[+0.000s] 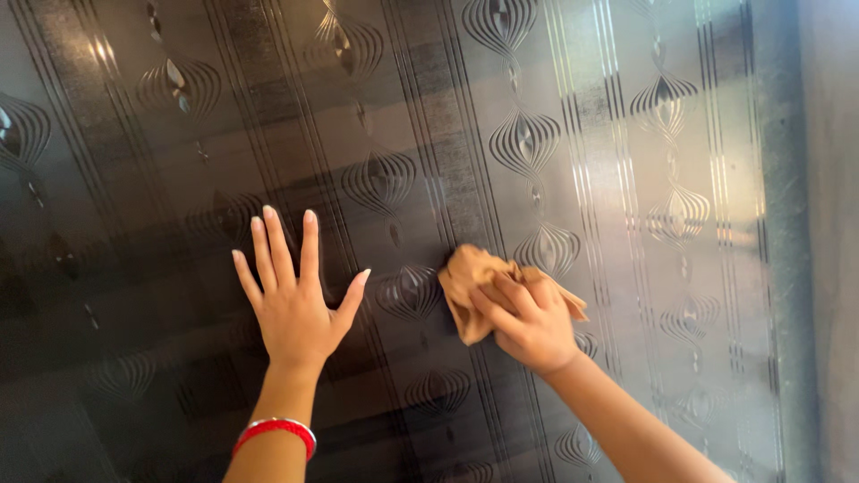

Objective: The person wipes the surface of a dark brown metal door with a cloth. They use their right hand to wipe the door in vertical strokes while their left hand rests on the door for support. The person moves the cloth up and down across different sections of the door.

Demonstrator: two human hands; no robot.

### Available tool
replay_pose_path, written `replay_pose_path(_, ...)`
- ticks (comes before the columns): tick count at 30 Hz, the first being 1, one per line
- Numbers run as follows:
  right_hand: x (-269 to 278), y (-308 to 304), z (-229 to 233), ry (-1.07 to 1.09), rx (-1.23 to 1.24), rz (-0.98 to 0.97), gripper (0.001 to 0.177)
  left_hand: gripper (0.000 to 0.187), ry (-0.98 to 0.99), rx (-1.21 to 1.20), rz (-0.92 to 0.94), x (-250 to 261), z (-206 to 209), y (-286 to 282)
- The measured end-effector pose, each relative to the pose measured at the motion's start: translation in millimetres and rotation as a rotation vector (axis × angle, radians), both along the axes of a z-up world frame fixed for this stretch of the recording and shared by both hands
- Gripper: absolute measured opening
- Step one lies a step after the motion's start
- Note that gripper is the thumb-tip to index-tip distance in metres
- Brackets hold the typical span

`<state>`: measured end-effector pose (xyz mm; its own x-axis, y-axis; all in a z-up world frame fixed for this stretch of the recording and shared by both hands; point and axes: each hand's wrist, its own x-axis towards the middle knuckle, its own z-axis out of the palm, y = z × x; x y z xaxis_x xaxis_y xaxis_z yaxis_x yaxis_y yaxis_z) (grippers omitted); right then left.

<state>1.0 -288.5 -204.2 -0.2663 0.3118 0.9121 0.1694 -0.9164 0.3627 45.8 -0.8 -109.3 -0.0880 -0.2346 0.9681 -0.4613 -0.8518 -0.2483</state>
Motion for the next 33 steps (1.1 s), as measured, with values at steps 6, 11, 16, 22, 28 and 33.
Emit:
replay_pose_path(6,10,-92,-55,0.004,0.294,-0.081,0.033,0.083,-0.033,-0.021,-0.007,0,-9,-4)
replay_pose_path(11,31,-177,-88,-0.108,0.935,-0.275,0.031,0.082,-0.029,-0.004,-0.011,-2,-13,-3)
replay_pose_path(16,41,-181,-64,-0.208,1.147,-0.185,0.027,0.083,-0.033,-0.005,0.005,1,-13,-5)
replay_pose_path(22,29,-58,-18,-0.014,0.748,-0.014,0.032,0.082,-0.032,-0.002,-0.004,1,-14,-3)
replay_pose_path(28,15,-62,22,-0.038,0.511,0.004,0.032,0.083,-0.032,0.037,-0.025,0,-15,-1)
replay_pose_path(33,23,-154,13,-0.124,0.710,-0.096,0.029,0.081,-0.036,0.033,-0.020,2,-17,-1)
